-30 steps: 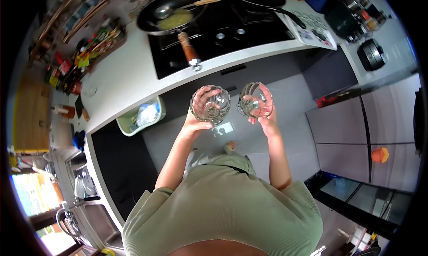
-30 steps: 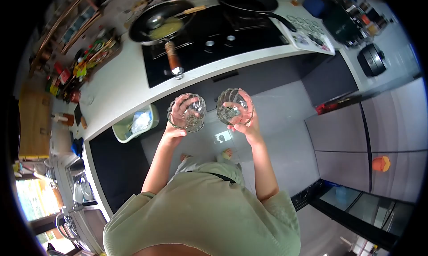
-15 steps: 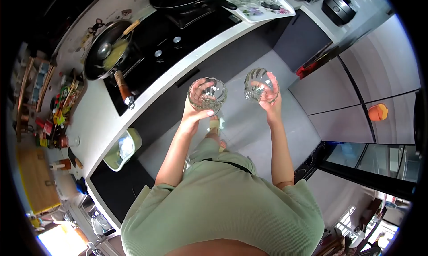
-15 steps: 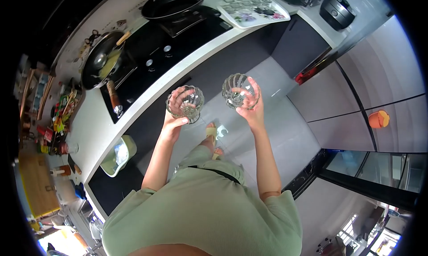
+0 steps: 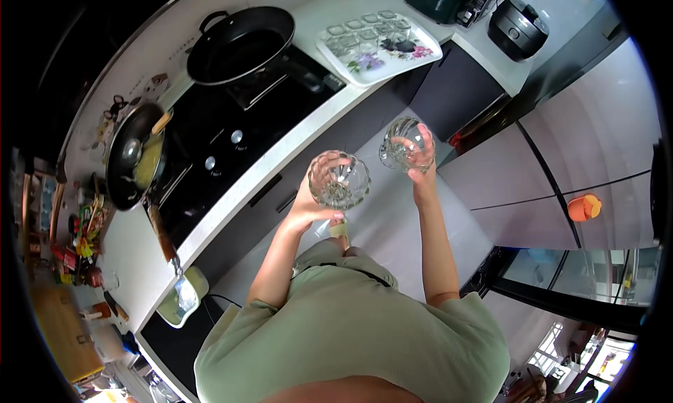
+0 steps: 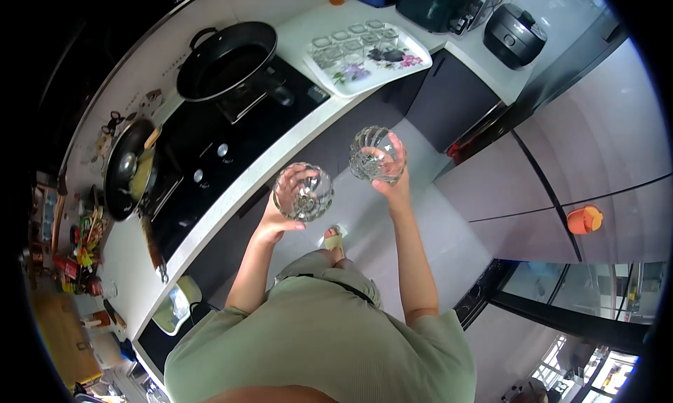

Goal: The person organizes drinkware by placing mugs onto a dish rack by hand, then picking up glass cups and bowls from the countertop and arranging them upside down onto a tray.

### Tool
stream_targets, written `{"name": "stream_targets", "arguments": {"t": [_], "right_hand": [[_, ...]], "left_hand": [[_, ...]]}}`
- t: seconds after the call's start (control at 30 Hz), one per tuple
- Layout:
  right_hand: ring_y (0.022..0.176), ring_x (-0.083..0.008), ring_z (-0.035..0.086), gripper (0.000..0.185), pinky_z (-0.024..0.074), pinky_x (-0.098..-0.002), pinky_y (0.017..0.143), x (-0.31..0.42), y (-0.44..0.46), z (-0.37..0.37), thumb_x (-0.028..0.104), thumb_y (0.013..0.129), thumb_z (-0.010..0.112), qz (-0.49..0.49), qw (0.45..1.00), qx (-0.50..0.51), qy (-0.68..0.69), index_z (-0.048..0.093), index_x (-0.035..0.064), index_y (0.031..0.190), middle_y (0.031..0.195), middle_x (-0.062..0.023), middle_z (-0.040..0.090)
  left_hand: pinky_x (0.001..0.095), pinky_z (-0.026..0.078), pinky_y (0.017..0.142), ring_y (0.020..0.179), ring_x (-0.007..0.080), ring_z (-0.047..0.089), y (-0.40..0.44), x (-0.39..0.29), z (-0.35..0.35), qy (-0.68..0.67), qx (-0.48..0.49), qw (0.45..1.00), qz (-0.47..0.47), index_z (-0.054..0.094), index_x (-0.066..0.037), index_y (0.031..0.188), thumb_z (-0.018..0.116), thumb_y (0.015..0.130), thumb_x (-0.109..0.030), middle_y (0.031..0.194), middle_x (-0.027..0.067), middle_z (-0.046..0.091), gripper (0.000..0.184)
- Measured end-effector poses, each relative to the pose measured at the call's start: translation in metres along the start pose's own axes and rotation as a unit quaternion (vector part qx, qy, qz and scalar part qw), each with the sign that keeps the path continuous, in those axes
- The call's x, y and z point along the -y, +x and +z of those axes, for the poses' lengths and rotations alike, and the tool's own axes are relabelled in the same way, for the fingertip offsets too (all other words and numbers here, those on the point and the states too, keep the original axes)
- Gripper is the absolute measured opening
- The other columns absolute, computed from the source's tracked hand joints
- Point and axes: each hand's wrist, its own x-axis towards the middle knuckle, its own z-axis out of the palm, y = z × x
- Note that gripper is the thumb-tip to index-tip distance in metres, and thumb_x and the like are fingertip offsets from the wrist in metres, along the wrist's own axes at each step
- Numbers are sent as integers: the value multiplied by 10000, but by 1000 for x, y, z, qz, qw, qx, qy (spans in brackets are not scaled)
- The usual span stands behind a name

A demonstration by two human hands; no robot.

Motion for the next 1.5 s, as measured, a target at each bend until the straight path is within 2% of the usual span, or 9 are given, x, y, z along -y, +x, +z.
{"name": "stream_targets", "arguments": {"t": [0.17, 0.43, 0.6, 0.7, 0.73, 0.87, 1.23, 1.4, 1.5], "right_hand": [[1160, -280, 523, 1037, 465, -380, 939, -10, 46, -24, 362, 657, 777, -15, 999, -8, 48, 176, 121, 1467, 1223, -193, 549], [1126, -296, 555, 868, 433, -410, 976, -17, 98, -65, 504, 791, 647, 56, 982, -76, 164, 238, 118, 1452, 1237, -205, 536], [1095, -313, 570, 824, 449, -436, 968, -43, 143, -110, 623, 828, 527, 133, 963, -29, 232, 288, 124, 1438, 1227, -211, 533], [1079, -309, 578, 808, 471, -445, 948, -57, 180, -138, 651, 847, 465, 154, 953, -9, 262, 290, 128, 1437, 1209, -216, 543], [1072, -306, 581, 801, 478, -449, 940, -63, 190, -147, 656, 854, 446, 166, 948, -7, 272, 289, 129, 1437, 1203, -218, 546], [962, -281, 618, 776, 529, -440, 847, -72, 235, -170, 695, 885, 326, 194, 955, -4, 224, 318, 120, 1406, 1117, -193, 594], [840, -234, 656, 778, 537, -476, 848, -93, 319, -191, 708, 900, 178, 410, 892, 89, 170, 430, 76, 1276, 921, -159, 654], [810, -201, 654, 387, 536, -488, 867, -119, 339, -201, 383, 941, 525, 423, 866, 129, 234, 450, 117, 1212, 884, -107, 651], [830, -170, 650, 349, 556, -450, 839, -123, 356, -204, 236, 909, 589, 406, 882, 187, 150, 440, 115, 1201, 894, -83, 632]], "left_hand": [[370, 432, 932, 1225, 233, 441, 54, 12, 15, -47, -2, 999, -1, 312, -24, 1362, 888, 473, -197, 1313, 130, 453, 1073], [409, 485, 876, 1204, 264, 461, 112, 56, 20, -113, -63, 986, -109, 304, -106, 1396, 744, 629, -624, 1296, 157, 454, 1024], [394, 474, 852, 924, 234, 584, 158, 81, 14, -122, -102, 984, -76, 271, -77, 1403, 579, 743, -724, 1240, 151, 499, 974], [404, 460, 885, 940, 230, 577, 191, 91, 17, -126, -138, 981, -58, 261, -78, 1411, 585, 747, -711, 1225, 144, 502, 974], [408, 449, 917, 952, 230, 571, 200, 96, 17, -175, -147, 973, -39, 279, -84, 1411, 705, 755, -503, 1216, 136, 504, 887], [369, 456, 924, 1082, 229, 553, 239, 107, 20, -221, -171, 960, -31, 327, -77, 1401, 667, 664, 116, 1256, 132, 523, 834], [311, 501, 855, 967, 192, 643, 296, 118, 13, 61, -355, 929, -87, 327, -36, 1380, 698, 711, 95, 1129, 152, 611, 776], [260, 521, 677, 753, 137, 643, 312, 117, -14, 260, -412, 873, -25, 494, -6, 1200, 698, 568, 36, 1003, 74, 590, 666], [263, 509, 643, 670, 140, 618, 323, 94, -16, 380, -397, 830, -97, 521, -44, 1185, 707, 527, -7, 976, 75, 586, 685]]}}
